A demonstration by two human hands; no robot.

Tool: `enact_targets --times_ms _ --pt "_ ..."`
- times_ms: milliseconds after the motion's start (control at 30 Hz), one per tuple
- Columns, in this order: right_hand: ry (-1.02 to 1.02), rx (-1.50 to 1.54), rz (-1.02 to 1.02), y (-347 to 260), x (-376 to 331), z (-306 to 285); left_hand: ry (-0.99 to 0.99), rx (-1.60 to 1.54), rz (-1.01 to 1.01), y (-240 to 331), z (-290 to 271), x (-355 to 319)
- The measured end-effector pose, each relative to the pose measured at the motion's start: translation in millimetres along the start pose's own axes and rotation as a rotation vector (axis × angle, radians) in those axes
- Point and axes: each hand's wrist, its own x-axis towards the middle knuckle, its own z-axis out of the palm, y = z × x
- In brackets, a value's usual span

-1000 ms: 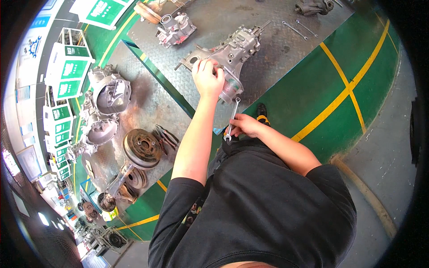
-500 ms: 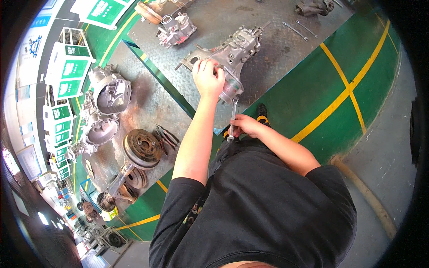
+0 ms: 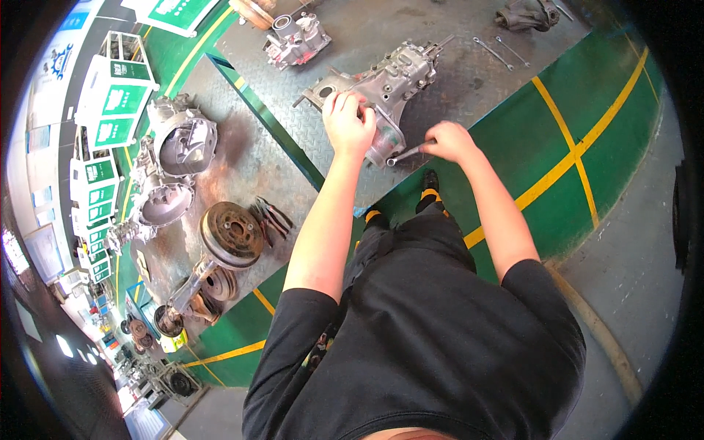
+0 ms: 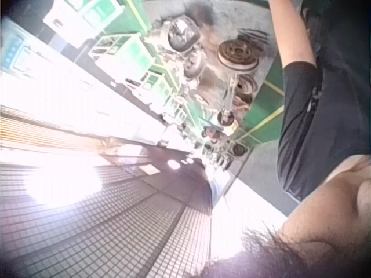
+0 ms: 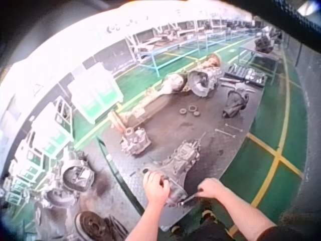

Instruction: Disassemble a vehicle transmission component on a workbench.

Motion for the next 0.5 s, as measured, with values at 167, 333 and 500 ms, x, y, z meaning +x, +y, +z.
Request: enact_targets --times_ms 167,333,500 --pt "0.061 -0.174 -0.314 -2.8 44.7 -15.4 0.015 0.014 0.008 -0.1 2.4 0.5" --pt "0.198 0.114 -0.442 20.9 30.8 8.2 0.042 0.004 0.014 -1.8 3.6 -0.1" --pt "0.388 0.388 -0.160 10.5 -26.5 31.9 0.068 0.015 0.007 -2.7 2.8 -2.0"
